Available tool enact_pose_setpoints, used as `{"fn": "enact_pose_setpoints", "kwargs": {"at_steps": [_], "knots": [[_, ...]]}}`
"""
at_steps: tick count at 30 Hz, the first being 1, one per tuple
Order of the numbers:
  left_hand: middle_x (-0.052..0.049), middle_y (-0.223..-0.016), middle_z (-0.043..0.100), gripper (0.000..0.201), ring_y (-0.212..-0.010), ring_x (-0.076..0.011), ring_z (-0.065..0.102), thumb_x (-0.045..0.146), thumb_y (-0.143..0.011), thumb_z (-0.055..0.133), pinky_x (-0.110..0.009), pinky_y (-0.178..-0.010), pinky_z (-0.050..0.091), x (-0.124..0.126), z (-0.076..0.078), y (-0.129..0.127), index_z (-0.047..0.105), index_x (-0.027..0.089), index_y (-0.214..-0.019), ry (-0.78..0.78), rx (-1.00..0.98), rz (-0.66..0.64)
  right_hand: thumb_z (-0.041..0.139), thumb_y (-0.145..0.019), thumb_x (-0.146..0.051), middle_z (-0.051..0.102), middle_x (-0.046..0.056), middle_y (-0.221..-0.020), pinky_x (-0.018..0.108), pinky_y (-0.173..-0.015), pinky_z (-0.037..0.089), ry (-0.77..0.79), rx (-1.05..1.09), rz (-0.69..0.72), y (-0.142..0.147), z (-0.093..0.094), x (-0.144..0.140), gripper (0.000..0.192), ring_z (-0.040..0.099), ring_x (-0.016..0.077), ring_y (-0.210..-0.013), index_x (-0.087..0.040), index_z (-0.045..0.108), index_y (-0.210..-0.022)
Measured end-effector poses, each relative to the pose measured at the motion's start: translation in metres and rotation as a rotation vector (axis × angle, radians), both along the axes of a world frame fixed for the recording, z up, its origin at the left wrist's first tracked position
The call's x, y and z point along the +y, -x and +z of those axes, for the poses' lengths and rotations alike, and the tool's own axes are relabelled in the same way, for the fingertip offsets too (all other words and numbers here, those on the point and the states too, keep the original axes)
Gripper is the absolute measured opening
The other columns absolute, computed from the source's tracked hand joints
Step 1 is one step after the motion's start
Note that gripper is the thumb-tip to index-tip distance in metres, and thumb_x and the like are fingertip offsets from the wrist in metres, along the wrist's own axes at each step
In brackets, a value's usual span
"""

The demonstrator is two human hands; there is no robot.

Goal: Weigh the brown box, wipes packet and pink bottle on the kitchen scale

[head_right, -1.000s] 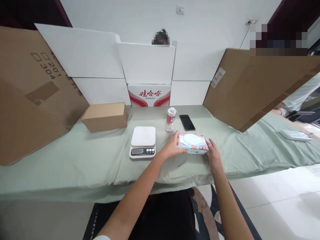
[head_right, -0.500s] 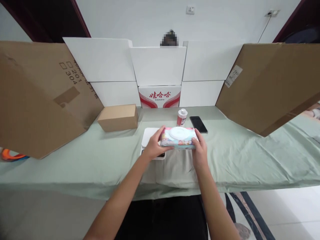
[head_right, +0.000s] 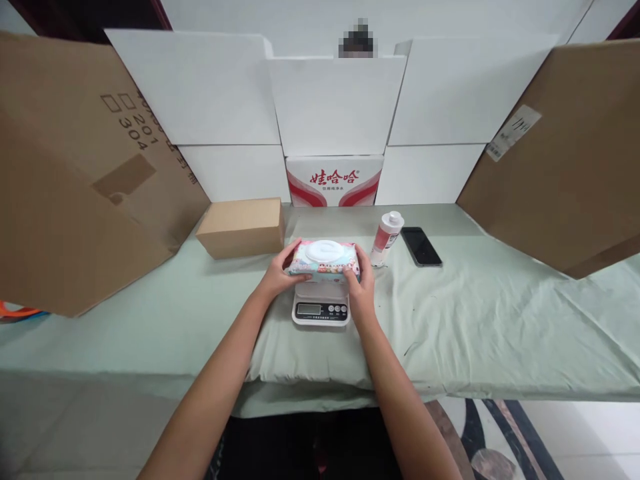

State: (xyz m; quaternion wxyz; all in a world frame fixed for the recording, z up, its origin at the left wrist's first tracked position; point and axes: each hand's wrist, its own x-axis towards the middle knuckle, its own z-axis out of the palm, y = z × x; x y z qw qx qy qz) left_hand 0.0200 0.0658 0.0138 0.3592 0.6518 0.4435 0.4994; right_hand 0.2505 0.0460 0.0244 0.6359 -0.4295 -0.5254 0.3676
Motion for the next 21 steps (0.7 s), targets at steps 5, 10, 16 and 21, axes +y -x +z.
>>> {"fn": "enact_pose_setpoints", "kwargs": {"at_steps": [5,10,16,21], "knots": [[-0.020,-0.162,0.049,0.127,-0.151,-0.0388,0.048,0.066,-0.057,0.095,-0.050,-0.127,0.042,0.001,0.000,0.010,0.042,0.019,-0.162,0.039,-0.024,-0.017,0.070,-0.089,-0.050,0.057,0.011,-0.155,0.052,-0.127,0.036,0.028,0.051,0.050,-0.003,-0.004,0.004,0.061,0.048,0.0315,-0.149,-0.024,0.060,-0.143],[-0.024,-0.159,0.051,0.132,-0.153,-0.0387,0.045,0.088,-0.062,0.078,-0.052,-0.128,0.040,0.002,-0.003,0.031,0.032,0.018,-0.165,-0.007,-0.179,0.038,0.059,-0.091,-0.052,0.055,0.012,-0.152,0.055,-0.122,0.040,0.002,0.216,-0.121,-0.013,-0.008,0.012,0.054,0.054,0.0294,-0.142,-0.023,0.059,-0.137],[-0.027,-0.162,0.046,0.133,-0.155,-0.0389,0.042,0.090,-0.062,0.076,-0.050,-0.127,0.040,0.001,-0.007,0.031,0.032,0.016,-0.164,-0.024,-0.232,0.072,0.059,-0.087,-0.053,0.060,0.013,-0.146,0.053,-0.121,0.043,0.070,0.387,-0.154,-0.019,-0.010,0.016,0.051,0.060,0.0263,-0.134,-0.022,0.059,-0.129],[-0.023,-0.171,0.033,0.133,-0.161,-0.0377,0.030,0.081,-0.060,0.085,-0.049,-0.135,0.026,0.000,-0.014,0.013,0.033,0.018,-0.165,-0.062,-0.038,-0.015,0.062,-0.088,-0.057,0.060,0.015,-0.149,0.054,-0.123,0.040,0.060,0.231,-0.027,-0.015,-0.013,0.014,0.060,0.056,0.0295,-0.141,-0.021,0.059,-0.135]]}}
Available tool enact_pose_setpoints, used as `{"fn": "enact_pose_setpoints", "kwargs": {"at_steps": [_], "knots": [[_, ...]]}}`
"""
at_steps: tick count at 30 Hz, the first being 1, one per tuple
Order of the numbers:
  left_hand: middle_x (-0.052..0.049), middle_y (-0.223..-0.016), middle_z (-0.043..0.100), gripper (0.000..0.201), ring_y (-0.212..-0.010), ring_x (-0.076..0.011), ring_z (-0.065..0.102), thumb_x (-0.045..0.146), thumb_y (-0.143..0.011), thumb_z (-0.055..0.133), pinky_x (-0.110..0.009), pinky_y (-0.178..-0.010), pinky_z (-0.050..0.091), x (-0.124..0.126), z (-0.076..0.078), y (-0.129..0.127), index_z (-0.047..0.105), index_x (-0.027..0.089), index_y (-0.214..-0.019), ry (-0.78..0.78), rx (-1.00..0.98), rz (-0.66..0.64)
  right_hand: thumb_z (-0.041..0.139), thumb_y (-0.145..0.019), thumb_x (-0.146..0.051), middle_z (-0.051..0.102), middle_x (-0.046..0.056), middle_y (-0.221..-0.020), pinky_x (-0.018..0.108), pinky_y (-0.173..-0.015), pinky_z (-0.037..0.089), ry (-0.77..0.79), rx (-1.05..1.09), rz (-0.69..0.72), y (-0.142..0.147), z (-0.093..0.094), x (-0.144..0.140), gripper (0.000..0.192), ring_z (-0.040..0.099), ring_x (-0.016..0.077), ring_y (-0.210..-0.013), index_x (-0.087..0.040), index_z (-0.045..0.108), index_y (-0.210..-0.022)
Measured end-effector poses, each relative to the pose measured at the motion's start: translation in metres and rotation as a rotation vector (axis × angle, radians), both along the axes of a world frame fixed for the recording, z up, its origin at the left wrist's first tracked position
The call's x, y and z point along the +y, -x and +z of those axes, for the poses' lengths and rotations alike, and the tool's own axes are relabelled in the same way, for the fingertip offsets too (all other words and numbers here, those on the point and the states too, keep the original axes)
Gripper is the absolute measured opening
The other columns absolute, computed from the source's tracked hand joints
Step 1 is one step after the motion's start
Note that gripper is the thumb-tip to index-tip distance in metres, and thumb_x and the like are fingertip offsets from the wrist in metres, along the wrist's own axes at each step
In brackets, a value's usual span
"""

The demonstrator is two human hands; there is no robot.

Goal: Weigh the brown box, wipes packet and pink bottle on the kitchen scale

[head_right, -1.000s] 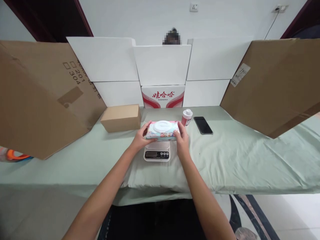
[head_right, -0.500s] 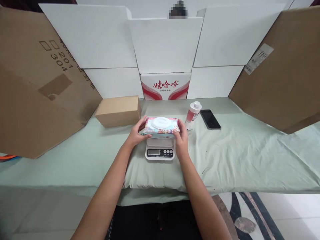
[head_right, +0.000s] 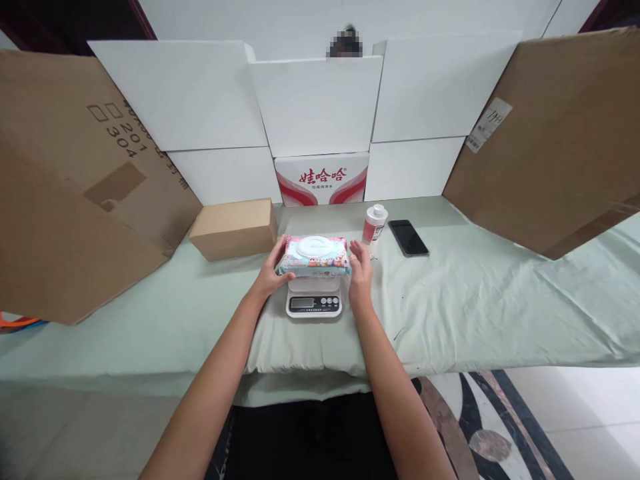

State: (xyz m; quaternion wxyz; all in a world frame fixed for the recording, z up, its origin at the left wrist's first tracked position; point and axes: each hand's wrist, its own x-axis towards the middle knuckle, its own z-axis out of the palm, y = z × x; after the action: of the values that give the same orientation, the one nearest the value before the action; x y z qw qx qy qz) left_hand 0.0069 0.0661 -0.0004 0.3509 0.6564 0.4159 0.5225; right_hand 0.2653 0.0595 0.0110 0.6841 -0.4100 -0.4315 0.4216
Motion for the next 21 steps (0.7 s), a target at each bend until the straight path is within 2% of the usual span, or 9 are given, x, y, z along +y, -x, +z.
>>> {"fn": "enact_pose_setpoints", "kwargs": {"at_steps": [6,10,12,14,17,19,21], "knots": [[-0.019,-0.172,0.031,0.129,-0.162,-0.0370,0.029,0.073,-0.064,0.088,-0.046,-0.132,0.032,0.000,-0.002,-0.008,0.031,0.020,-0.167,0.043,0.052,0.023,0.067,-0.085,-0.066,0.051,0.013,-0.161,0.054,-0.128,0.034,0.015,-0.153,0.088,0.006,-0.001,0.005,0.077,0.042,0.0325,-0.154,-0.023,0.056,-0.147],[-0.018,-0.169,0.038,0.123,-0.157,-0.0373,0.039,0.070,-0.064,0.089,-0.047,-0.131,0.035,0.000,-0.002,-0.010,0.037,0.022,-0.165,0.030,0.062,0.037,0.066,-0.084,-0.073,0.045,0.010,-0.165,0.053,-0.132,0.027,0.006,-0.165,0.116,0.010,-0.004,0.009,0.084,0.035,0.0326,-0.158,-0.024,0.054,-0.151],[-0.019,-0.166,0.043,0.122,-0.154,-0.0382,0.043,0.074,-0.063,0.088,-0.048,-0.129,0.037,-0.002,0.002,-0.011,0.041,0.021,-0.162,-0.008,0.080,0.062,0.067,-0.084,-0.073,0.044,0.011,-0.166,0.053,-0.132,0.029,-0.004,-0.154,0.117,0.013,-0.003,0.008,0.085,0.036,0.0329,-0.158,-0.024,0.052,-0.152],[-0.020,-0.160,0.049,0.119,-0.151,-0.0388,0.046,0.077,-0.062,0.086,-0.049,-0.128,0.039,-0.009,0.012,-0.016,0.046,0.021,-0.159,-0.072,0.133,0.090,0.065,-0.087,-0.069,0.047,0.011,-0.163,0.052,-0.129,0.033,-0.026,-0.140,0.105,0.015,0.001,0.001,0.080,0.041,0.0327,-0.154,-0.024,0.053,-0.151],[-0.019,-0.154,0.054,0.113,-0.147,-0.0387,0.051,0.079,-0.064,0.083,-0.050,-0.125,0.042,-0.031,0.036,-0.036,0.050,0.022,-0.156,-0.203,0.227,0.145,0.060,-0.093,-0.061,0.059,0.011,-0.151,0.053,-0.123,0.041,-0.118,-0.031,0.063,0.011,0.009,-0.018,0.064,0.054,0.0313,-0.143,-0.025,0.057,-0.146],[-0.018,-0.155,0.053,0.109,-0.148,-0.0382,0.050,0.077,-0.067,0.082,-0.049,-0.125,0.044,-0.051,0.052,-0.063,0.049,0.025,-0.157,-0.269,0.269,0.155,0.058,-0.094,-0.058,0.064,0.009,-0.143,0.054,-0.121,0.043,-0.181,0.089,0.019,-0.005,0.014,-0.036,0.057,0.060,0.0305,-0.136,-0.026,0.061,-0.141],[-0.016,-0.156,0.050,0.106,-0.150,-0.0371,0.047,0.074,-0.070,0.082,-0.048,-0.127,0.043,-0.069,0.062,-0.099,0.046,0.028,-0.159,-0.278,0.297,0.095,0.058,-0.093,-0.057,0.067,0.009,-0.137,0.055,-0.119,0.045,-0.193,0.167,-0.043,-0.034,0.017,-0.057,0.052,0.064,0.0301,-0.131,-0.027,0.065,-0.136]]}}
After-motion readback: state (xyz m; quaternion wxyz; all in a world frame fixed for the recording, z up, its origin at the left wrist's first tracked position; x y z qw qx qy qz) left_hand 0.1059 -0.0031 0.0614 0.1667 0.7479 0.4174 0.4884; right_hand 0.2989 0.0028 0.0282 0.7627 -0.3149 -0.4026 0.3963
